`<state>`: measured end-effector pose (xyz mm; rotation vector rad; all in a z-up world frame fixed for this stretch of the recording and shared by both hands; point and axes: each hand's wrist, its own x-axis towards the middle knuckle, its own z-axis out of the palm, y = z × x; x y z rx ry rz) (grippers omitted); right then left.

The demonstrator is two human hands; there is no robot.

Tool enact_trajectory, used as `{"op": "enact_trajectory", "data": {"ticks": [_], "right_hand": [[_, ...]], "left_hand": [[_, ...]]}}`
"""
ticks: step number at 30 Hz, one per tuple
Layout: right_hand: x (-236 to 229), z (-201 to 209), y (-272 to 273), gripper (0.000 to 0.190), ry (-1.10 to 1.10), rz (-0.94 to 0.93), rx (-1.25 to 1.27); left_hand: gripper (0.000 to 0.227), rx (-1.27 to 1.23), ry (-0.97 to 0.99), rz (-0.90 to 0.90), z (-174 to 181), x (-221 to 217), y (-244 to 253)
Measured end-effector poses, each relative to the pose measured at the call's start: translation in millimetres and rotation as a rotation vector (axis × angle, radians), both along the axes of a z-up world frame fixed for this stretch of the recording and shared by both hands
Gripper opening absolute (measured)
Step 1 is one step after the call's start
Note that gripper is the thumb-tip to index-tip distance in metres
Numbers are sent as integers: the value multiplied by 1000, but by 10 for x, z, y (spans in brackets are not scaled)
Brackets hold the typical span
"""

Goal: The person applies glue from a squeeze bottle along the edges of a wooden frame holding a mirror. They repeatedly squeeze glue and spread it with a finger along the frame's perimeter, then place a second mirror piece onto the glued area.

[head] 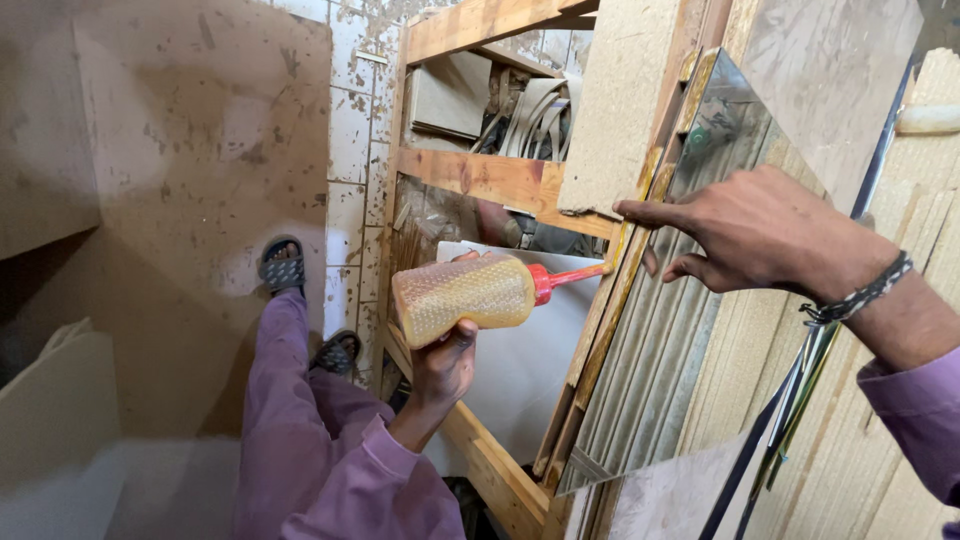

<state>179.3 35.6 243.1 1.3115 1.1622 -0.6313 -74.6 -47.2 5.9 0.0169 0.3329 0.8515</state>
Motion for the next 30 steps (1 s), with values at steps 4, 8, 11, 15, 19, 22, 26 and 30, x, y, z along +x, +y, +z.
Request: {"op": "enact_trajectory", "data": {"ticks": [4, 8, 11, 15, 19, 22, 26, 30], "right_hand": [[-172, 19, -177, 89, 48, 9, 55], [-362, 21, -376, 89, 145, 34, 153], [-531, -2, -519, 88, 69, -18, 87], [-771, -1, -667, 85, 156, -73, 92], [-922, 4, -831, 85, 177, -69, 35], [-932, -49, -982, 85, 322, -207, 56], [-696, -74, -1136, 76, 634, -854, 109], [-286, -14, -1085, 63, 533, -929, 505]], "left_hand": [[71, -29, -12, 13, -89, -216, -252], [72, -84, 24, -1, -184, -451, -547], [74, -105, 32, 21, -229, -565, -731], [76, -85, -16, 34, -207, -689, -866], [79, -22, -16, 21, -118, -794, -906], [79, -18, -14, 24, -85, -880, -882], [82, -65, -34, 100, -113, -1040, -824], [82, -4, -11, 172, -94, -1111, -766]]}}
